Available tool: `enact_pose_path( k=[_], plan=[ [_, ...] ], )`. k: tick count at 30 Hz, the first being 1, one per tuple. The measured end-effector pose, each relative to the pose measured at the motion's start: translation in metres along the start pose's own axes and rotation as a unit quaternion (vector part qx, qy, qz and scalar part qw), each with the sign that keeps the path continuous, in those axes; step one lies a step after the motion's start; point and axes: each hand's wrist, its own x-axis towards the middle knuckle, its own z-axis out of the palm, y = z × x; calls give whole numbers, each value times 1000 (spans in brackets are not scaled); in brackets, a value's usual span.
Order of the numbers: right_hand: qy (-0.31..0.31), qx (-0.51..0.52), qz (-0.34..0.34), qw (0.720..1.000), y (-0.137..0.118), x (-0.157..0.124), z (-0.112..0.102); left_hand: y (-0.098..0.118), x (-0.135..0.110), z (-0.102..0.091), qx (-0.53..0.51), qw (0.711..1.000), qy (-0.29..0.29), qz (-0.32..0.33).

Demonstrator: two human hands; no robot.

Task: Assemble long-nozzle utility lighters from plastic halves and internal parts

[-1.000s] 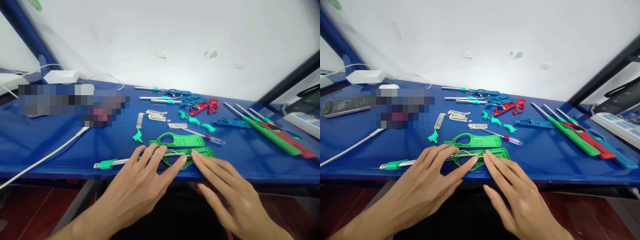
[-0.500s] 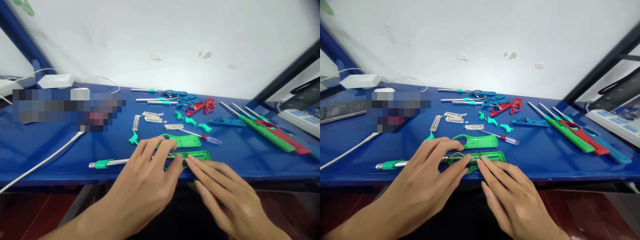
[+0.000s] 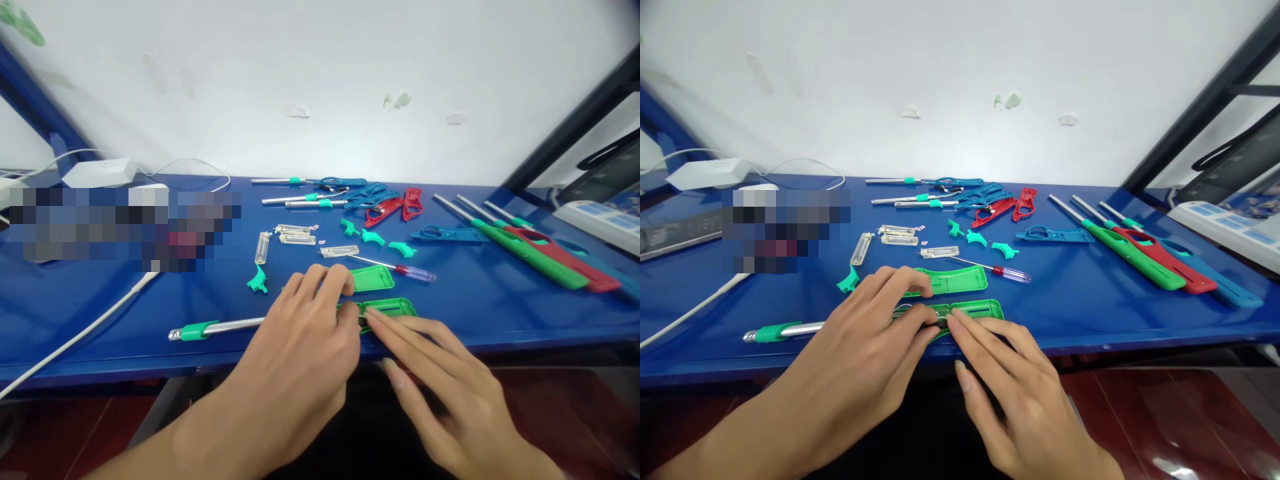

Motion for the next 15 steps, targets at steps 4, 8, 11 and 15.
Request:
enact_pose_path(
  k=[4,8,11,15],
  plan=[
    [6,11,7,1000,0,0,1,2,-2,2,13,1000,3,6],
    [0,12,5,1000,0,0,0,3,-2,3,4,1000,16,-1],
    [1,15,9,1000,1,0,0,2,0,4,-19,1000,17,-16],
    [2,20,15,1000,1,0,1,1,0,4,-45,998,10,-33]
  ],
)
